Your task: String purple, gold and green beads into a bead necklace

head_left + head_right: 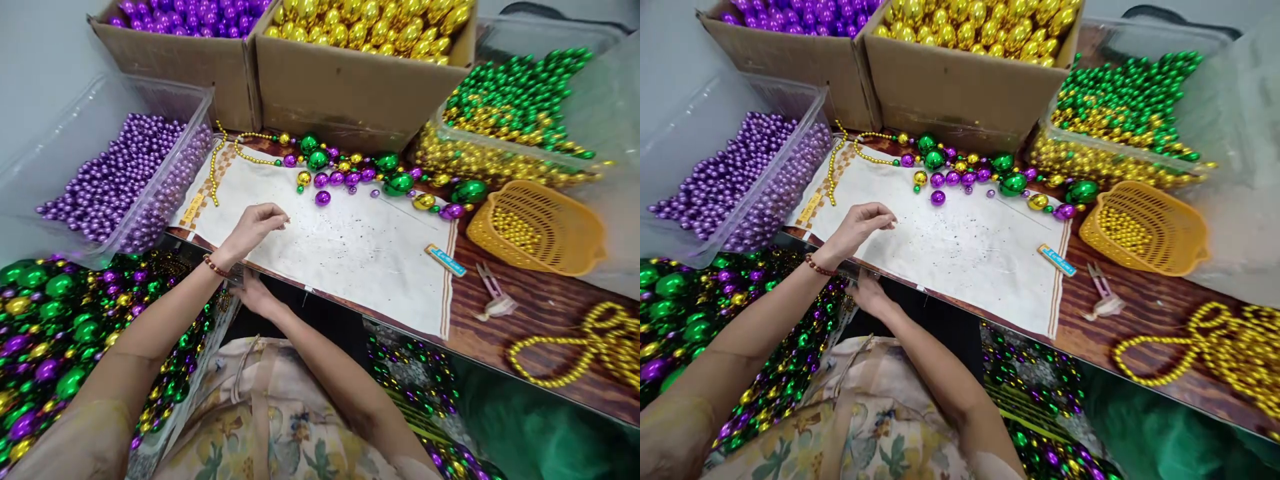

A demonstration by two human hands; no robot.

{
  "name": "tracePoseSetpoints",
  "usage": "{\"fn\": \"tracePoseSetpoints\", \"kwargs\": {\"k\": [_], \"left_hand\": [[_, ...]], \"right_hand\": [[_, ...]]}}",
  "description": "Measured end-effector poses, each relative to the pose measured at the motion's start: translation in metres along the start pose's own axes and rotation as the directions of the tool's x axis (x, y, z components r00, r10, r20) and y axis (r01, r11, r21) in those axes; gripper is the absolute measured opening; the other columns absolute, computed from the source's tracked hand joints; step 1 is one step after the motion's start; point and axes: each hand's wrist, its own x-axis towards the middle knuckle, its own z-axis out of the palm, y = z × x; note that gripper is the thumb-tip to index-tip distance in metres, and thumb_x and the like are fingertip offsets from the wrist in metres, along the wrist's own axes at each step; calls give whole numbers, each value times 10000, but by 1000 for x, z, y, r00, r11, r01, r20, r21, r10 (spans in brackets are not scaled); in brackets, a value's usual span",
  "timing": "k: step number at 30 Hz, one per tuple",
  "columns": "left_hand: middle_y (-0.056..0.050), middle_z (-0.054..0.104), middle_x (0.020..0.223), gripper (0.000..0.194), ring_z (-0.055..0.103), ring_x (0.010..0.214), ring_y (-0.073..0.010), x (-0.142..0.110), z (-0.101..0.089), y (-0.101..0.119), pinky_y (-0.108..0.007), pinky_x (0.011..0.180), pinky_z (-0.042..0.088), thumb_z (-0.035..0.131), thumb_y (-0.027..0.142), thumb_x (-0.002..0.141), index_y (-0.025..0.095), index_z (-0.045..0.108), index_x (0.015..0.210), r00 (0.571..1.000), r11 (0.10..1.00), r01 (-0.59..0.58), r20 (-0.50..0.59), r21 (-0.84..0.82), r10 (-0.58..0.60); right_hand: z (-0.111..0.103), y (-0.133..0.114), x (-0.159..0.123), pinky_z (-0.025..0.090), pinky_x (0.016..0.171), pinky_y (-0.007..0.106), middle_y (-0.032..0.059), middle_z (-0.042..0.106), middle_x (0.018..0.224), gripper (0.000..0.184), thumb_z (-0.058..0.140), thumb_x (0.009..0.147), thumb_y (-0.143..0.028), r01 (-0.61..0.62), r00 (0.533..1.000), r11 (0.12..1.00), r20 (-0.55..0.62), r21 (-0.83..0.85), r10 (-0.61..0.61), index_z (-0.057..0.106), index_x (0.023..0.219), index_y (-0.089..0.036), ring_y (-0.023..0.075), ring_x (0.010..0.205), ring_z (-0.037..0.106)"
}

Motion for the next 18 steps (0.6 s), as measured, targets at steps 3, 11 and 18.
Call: {"fn": "tracePoseSetpoints", "kwargs": {"k": [3, 11, 18], "left_hand": [[-23, 652, 732, 173, 606, 730, -121, -10, 5, -4, -259, 743, 500, 656, 325, 831, 158, 679, 790, 1000, 999, 9, -15, -40, -10], [-20, 673, 753, 177, 586, 702, -127, -49, 41, 10, -270, 691, 450, 572, 285, 935, 180, 672, 834, 965, 937, -227, 188, 266, 181], [-30, 721, 830, 198, 621, 733, -155, -65, 77, -14, -316, 765, 432, 495, 231, 988, 192, 662, 889, 887, 773, -405, 414, 489, 203]], "right_hand": [[-33, -4, -49, 555, 827, 356, 87, 742, 1004, 186, 674, 863, -328, -28, 994, 972, 110, 232, 2, 727, 958, -178, 229, 909, 719], [-109, -40, -106, 547, 956, 392, 95, 754, 1155, 450, 652, 871, -617, 136, 933, 620, -311, 772, 182, 736, 1071, -223, 241, 1111, 693], [-142, -11, -119, 564, 936, 374, 57, 782, 1068, 384, 768, 798, -550, 215, 856, 541, -424, 813, 297, 734, 1006, -229, 214, 1038, 725]]}}
